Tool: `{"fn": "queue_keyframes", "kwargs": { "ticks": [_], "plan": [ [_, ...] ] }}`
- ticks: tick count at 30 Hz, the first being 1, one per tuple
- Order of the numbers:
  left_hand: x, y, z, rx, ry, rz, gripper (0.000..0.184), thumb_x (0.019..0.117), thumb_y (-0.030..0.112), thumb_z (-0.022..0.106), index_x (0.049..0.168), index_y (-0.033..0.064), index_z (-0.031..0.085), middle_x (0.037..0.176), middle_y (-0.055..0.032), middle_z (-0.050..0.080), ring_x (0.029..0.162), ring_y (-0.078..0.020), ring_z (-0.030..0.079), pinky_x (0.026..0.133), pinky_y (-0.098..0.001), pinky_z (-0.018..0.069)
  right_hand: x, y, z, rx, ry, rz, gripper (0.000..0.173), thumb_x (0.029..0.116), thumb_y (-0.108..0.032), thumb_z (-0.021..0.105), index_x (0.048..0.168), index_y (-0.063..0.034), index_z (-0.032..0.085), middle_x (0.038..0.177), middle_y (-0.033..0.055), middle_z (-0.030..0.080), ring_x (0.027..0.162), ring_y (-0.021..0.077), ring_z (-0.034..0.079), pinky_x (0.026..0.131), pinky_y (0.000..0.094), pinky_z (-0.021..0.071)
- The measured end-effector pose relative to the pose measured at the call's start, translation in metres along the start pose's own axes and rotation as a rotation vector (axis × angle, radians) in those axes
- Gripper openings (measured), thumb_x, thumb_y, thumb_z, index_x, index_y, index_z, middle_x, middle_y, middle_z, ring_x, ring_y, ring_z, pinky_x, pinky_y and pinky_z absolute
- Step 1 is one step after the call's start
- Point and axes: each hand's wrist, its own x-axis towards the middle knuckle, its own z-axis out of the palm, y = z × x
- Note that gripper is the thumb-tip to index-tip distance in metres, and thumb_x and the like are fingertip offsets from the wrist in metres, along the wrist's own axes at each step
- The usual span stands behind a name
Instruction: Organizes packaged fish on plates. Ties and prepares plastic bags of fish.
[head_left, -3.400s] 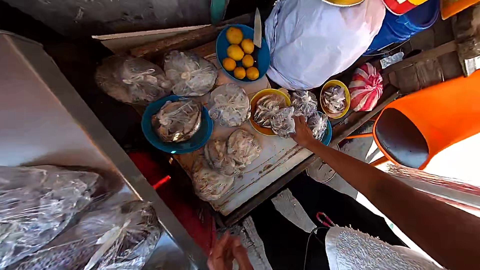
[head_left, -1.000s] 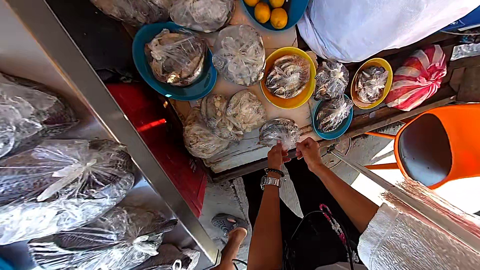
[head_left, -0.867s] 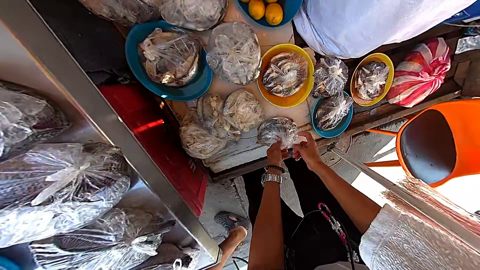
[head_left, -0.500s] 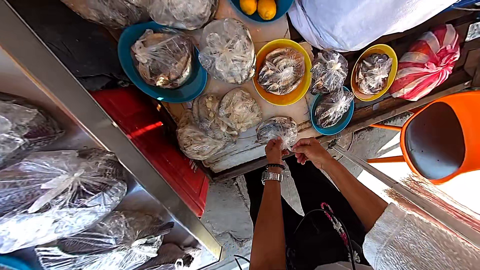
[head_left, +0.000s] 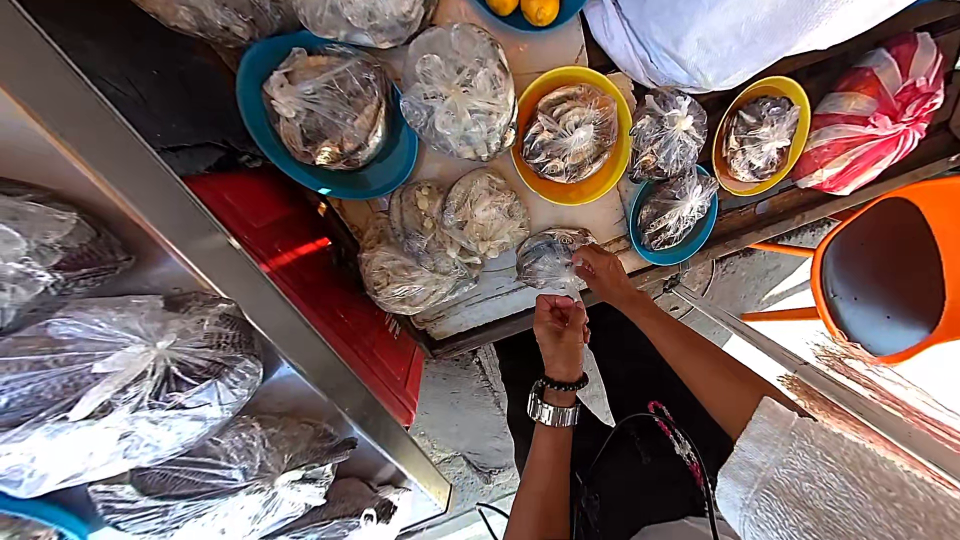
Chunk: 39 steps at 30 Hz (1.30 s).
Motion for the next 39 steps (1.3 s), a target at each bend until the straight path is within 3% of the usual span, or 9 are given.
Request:
{"fn": "queue_keyframes", "kwargs": {
  "ticks": [6,11,16,20,24,31,34,37,39],
  "plan": [
    [-0.008,-0.006,-0.021,0.238,0.015,0.313,0.012,0.0928,-0.004,0.059,0.103,-0.0017,0.053,0.079,0.0010,0.060,0.063,-0.0021,0.060,0.058,-0.0176,0.0531,-0.018,-0.023,-0.013,-0.154,0.091,0.001,0.057,0.0797,0.004,0.072,0.135,-0.0057,0.063,0.125,0.0256,0.059,0.115,0.0454,0.060,0.086,0.0593,0.0551],
    [-0.008,-0.008,-0.016,0.477,-0.161,0.672,0.011,0.0930,-0.001,0.058,0.100,-0.0086,0.062,0.087,-0.0101,0.065,0.079,-0.0068,0.064,0.076,-0.0207,0.0558,-0.019,-0.010,0.008,-0.118,0.100,-0.194,0.020,0.0908,-0.009,0.073,0.109,-0.0031,0.075,0.117,0.0233,0.066,0.117,0.0437,0.060,0.095,0.0598,0.0500],
    [0.026,-0.011,-0.039,0.442,0.014,0.462,0.027,0.1075,0.011,0.042,0.125,-0.0094,0.046,0.079,-0.0027,0.065,0.067,-0.0052,0.067,0.066,-0.0247,0.0587,-0.013,-0.011,0.002,0.020,0.138,-0.199,0.010,0.0860,0.006,0.070,0.096,0.0060,0.071,0.104,0.0243,0.067,0.106,0.0419,0.065,0.092,0.0551,0.0546],
    [0.072,-0.020,-0.053,0.832,-0.025,0.344,0.031,0.0974,-0.002,0.055,0.128,-0.0092,0.058,0.117,-0.0268,0.063,0.097,-0.0326,0.066,0.081,-0.0438,0.0568,-0.016,-0.011,-0.007,0.049,0.127,-0.184,0.009,0.0881,0.008,0.066,0.096,0.0070,0.070,0.101,0.0235,0.068,0.100,0.0376,0.068,0.090,0.0506,0.0560],
    [0.095,-0.035,-0.038,0.952,-0.220,0.464,0.031,0.0896,0.008,0.076,0.119,0.0012,0.070,0.126,-0.0272,0.059,0.120,-0.0439,0.056,0.095,-0.0543,0.0519,-0.019,-0.010,-0.011,-0.021,0.184,-0.276,0.012,0.0901,0.006,0.064,0.099,0.0045,0.072,0.100,0.0212,0.070,0.097,0.0357,0.070,0.086,0.0488,0.0584],
    [0.104,-0.011,-0.042,0.958,-0.287,0.467,0.017,0.0904,-0.004,0.069,0.105,-0.0099,0.064,0.104,-0.0263,0.066,0.087,-0.0355,0.068,0.081,-0.0496,0.0569,-0.021,0.007,-0.021,0.080,0.294,-0.148,0.005,0.0894,0.004,0.069,0.093,0.0065,0.072,0.096,0.0220,0.070,0.084,0.0310,0.070,0.077,0.0442,0.0599],
    [0.101,-0.012,-0.046,0.911,-0.232,0.456,0.023,0.0920,-0.004,0.065,0.114,-0.0094,0.060,0.099,-0.0242,0.066,0.082,-0.0317,0.067,0.077,-0.0458,0.0573,-0.021,-0.001,-0.040,0.404,-0.020,0.116,0.016,0.0943,0.002,0.067,0.109,0.0063,0.068,0.099,0.0162,0.071,0.084,0.0225,0.070,0.080,0.0388,0.0595],
    [0.099,-0.017,-0.053,0.892,-0.192,0.465,0.020,0.0930,-0.002,0.065,0.111,-0.0099,0.062,0.098,-0.0227,0.066,0.080,-0.0283,0.067,0.075,-0.0413,0.0577,-0.019,-0.009,-0.047,0.830,-0.238,0.290,0.020,0.1044,-0.003,0.053,0.121,0.0029,0.062,0.073,0.0100,0.071,0.059,0.0156,0.071,0.060,0.0299,0.0627],
    [0.098,-0.021,-0.054,0.890,-0.189,0.492,0.016,0.0930,-0.003,0.064,0.108,-0.0096,0.063,0.097,-0.0221,0.066,0.080,-0.0267,0.066,0.074,-0.0391,0.0574,-0.015,-0.012,-0.036,0.651,-0.190,0.357,0.017,0.1070,-0.009,0.053,0.118,0.0015,0.062,0.067,0.0097,0.066,0.052,0.0133,0.066,0.053,0.0269,0.0588]
  ]
}}
